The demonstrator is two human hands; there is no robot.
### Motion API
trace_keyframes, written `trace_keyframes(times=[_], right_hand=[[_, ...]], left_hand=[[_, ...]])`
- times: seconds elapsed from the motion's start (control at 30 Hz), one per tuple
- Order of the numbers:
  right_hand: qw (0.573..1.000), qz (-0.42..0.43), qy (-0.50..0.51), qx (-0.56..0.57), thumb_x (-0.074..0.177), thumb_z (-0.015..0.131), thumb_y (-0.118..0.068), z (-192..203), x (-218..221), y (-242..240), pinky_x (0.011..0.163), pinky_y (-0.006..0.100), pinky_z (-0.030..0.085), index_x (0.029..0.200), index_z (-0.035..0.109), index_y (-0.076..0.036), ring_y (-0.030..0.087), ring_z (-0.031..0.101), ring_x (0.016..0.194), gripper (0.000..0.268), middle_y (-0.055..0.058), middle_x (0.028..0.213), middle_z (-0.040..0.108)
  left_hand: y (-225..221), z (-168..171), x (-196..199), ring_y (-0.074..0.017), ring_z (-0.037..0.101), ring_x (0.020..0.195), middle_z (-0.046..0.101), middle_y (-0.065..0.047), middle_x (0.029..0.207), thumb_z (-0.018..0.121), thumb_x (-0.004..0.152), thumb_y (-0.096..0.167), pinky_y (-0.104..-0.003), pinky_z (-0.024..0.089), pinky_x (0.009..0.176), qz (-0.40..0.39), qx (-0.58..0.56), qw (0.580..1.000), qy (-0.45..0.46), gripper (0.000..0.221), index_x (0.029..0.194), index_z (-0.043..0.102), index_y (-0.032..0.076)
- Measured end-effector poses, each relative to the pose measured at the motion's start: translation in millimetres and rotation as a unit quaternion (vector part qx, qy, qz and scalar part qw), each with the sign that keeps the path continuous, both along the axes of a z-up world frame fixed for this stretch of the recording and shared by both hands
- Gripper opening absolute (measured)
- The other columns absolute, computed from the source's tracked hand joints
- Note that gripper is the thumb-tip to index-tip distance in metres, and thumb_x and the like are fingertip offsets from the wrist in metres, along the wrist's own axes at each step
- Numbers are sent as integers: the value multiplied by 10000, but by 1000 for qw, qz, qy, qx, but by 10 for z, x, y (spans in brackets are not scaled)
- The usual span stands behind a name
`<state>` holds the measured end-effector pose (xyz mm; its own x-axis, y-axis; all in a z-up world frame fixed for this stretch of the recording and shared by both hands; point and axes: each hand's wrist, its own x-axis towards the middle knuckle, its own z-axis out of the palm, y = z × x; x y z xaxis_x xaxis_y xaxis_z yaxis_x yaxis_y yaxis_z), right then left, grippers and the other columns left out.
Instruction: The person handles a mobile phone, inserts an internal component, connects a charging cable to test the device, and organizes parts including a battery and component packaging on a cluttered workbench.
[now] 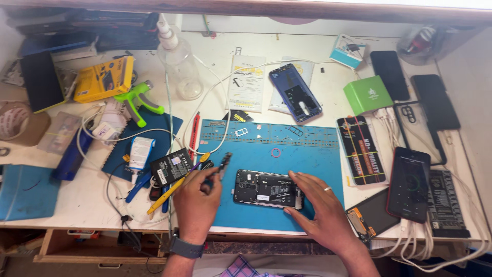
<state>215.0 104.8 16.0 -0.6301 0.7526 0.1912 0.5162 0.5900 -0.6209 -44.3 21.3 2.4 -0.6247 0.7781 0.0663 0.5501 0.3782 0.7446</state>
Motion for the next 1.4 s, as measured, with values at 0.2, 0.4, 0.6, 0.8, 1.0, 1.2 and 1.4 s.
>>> trace_keyframes(times=[0.2, 0.4, 0.6, 0.8, 1.0, 1.2, 1.4], right_hand=[[1000, -16, 2, -18, 764, 847, -332, 103, -43, 99, 1053, 463, 447, 1466, 482, -107, 338, 566, 1295, 823, 121, 1379, 635], [984, -163, -39, 56, 828, 822, -327, 149, -327, 722, 1048, 495, 445, 1512, 452, -73, 409, 558, 1273, 818, 217, 1363, 609], [977, -173, -57, 112, 724, 894, -367, -51, -649, 1536, 1057, 513, 430, 1504, 400, -5, 440, 548, 1257, 991, 266, 1369, 584], [979, -178, -74, 63, 731, 888, -322, -7, -602, 1598, 1027, 504, 464, 1491, 441, -66, 429, 589, 1219, 919, 228, 1371, 609], [991, -123, -54, 1, 717, 874, -253, 379, -206, 1190, 1074, 457, 451, 1481, 455, -112, 345, 572, 1308, 884, 165, 1398, 610], [994, -46, -72, -61, 678, 876, -234, 547, 173, 754, 1125, 424, 394, 1486, 429, -155, 287, 515, 1376, 927, 74, 1445, 587], [989, -4, -76, -130, 672, 890, -226, 518, 212, 532, 1140, 427, 381, 1510, 440, -197, 277, 510, 1375, 952, 47, 1490, 544]], left_hand=[[-54, 126, 180, -293, 623, 1025, 640, -89, 1132, 784, 829, 254, -418, 512, 847, -133, 67, 975, 163, 378, 1174, 720, 112], [-36, 80, 337, -376, 467, 1316, 531, -161, 1389, 822, 782, 348, -504, 353, 1065, -302, 86, 938, 148, 768, 1431, 492, 105], [-37, 71, 284, -379, 427, 1403, 498, -157, 1479, 811, 800, 309, -512, 327, 1145, -309, 82, 943, 98, 833, 1503, 418, 93], [-22, 99, 290, -398, 395, 1413, 498, -167, 1484, 795, 814, 265, -538, 263, 1163, -335, 62, 932, 124, 802, 1500, 417, 95], [105, 156, 252, -393, 448, 1369, 540, -174, 1407, 784, 804, 241, -543, 289, 1170, -385, 58, 914, 117, 729, 1450, 481, 95], [102, 196, 177, -360, 545, 1235, 591, -153, 1289, 803, 786, 232, -489, 437, 1042, -408, 68, 907, 80, 626, 1348, 566, 89], [7, 203, 131, -298, 590, 1199, 615, -92, 1267, 867, 789, 393, -458, 472, 1008, -338, 51, 937, 75, 626, 1287, 588, 135]])
